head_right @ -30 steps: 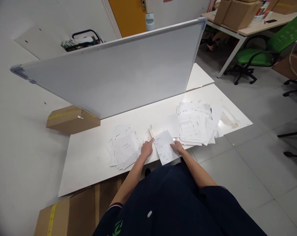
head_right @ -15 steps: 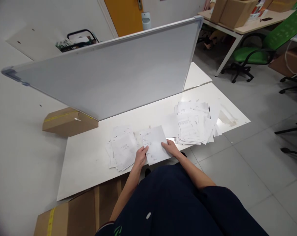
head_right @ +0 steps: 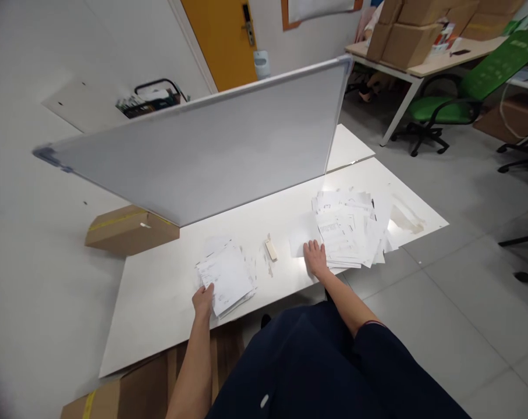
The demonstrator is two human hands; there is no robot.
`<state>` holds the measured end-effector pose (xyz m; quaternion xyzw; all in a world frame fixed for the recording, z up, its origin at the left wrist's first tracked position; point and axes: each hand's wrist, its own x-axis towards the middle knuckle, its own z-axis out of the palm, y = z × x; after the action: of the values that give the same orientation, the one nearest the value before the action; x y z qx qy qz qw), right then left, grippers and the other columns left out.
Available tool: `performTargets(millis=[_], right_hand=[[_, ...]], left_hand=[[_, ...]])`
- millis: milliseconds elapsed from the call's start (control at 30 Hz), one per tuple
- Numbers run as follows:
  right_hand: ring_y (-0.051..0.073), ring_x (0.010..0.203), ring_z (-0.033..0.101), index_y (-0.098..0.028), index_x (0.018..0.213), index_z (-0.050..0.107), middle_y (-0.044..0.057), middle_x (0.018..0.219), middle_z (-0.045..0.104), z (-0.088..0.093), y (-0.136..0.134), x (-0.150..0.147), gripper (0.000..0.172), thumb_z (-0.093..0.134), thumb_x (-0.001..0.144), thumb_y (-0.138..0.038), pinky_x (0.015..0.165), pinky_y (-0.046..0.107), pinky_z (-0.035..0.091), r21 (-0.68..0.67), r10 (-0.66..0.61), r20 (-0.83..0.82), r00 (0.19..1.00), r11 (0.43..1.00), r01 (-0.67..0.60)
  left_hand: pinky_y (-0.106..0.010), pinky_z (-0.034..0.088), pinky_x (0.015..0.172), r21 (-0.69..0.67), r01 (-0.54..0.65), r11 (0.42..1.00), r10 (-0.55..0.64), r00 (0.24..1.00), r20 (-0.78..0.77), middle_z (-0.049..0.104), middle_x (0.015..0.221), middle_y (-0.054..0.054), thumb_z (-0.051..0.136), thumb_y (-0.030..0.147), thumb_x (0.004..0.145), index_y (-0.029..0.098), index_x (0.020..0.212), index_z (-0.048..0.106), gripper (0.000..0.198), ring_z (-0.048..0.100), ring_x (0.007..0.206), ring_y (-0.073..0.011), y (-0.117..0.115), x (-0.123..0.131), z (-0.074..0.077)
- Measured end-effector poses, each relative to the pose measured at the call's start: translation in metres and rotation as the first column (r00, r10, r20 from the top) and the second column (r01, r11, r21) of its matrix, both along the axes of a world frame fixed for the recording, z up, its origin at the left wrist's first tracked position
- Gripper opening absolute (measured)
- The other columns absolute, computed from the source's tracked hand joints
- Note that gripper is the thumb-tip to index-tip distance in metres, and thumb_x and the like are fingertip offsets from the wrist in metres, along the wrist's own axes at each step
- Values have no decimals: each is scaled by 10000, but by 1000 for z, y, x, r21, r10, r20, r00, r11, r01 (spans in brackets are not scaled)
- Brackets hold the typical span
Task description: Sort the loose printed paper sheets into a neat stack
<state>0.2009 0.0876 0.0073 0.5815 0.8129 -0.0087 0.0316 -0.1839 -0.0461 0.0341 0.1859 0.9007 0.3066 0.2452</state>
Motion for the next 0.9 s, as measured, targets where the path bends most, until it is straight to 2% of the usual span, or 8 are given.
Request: performTargets(millis=[133,300,433,533,600,700,767,900], right_hand=[[295,1197,352,-151,1144,520,158,1226,492,-1,-1,-1,369,378,807,-101,956,493,243,17,14,-59,998,1000,-13],[271,1151,405,-182,985,605,119,1134,567,0,3,6,321,377,793,-61,955,445,273,4,43,-178,983,999,-43],[252,1091,472,-181,1060,574,108,1128,581,12,10,4,326,365,821,-110,904,414,358,-21,-111,-366,924,994,111],[211,1036,523,-184,1091,558,92,1101,597,33,9,-4,331,317,864,-191,874,364,419,19,-132,-602,787,984,179],[190,1050,523,-194,1099,556,81,1115,590,46,-1,-12,337,307,872,-207,894,356,427,84,-19,-718,696,990,113],[181,1096,496,-200,1103,559,81,1123,588,58,-27,-21,336,325,864,-172,924,374,423,210,238,-745,623,970,-119],[189,1125,475,-192,1098,566,93,1119,591,60,-47,-24,337,346,849,-140,928,389,425,270,386,-702,598,922,-278],[211,1167,437,-177,1088,574,116,1118,589,67,-73,-21,316,392,832,-140,926,394,431,245,491,-647,584,858,-451]], left_hand=[[-407,345,921,-84,-18,996,8,993,-120,578,1082,-184,544,305,700,73,1242,422,602,525,1039,-294,1,7,8],[-403,299,965,63,109,992,-88,960,-266,509,1178,-189,487,285,753,105,1280,362,571,441,1141,-277,4,47,11],[-343,386,882,321,87,943,-117,990,76,580,1059,-138,547,309,727,165,1137,512,436,536,1011,-233,15,99,16],[-345,434,808,363,22,932,-241,785,571,625,952,-142,592,411,705,144,1102,519,484,608,832,-209,28,136,32],[-374,445,808,346,-57,936,-274,498,823,596,1059,-160,561,509,707,156,1153,467,577,619,833,-210,38,152,45],[-455,437,828,341,-106,934,-326,136,936,549,1147,-187,449,653,697,144,1162,457,690,599,927,-268,51,162,60],[-487,427,841,369,-108,923,-362,76,929,559,1134,-192,430,665,699,124,1152,479,708,573,982,-299,58,162,61],[-435,426,891,384,-80,920,-352,261,899,604,1072,-174,623,395,692,82,1104,527,527,551,1030,-290,61,160,47]])
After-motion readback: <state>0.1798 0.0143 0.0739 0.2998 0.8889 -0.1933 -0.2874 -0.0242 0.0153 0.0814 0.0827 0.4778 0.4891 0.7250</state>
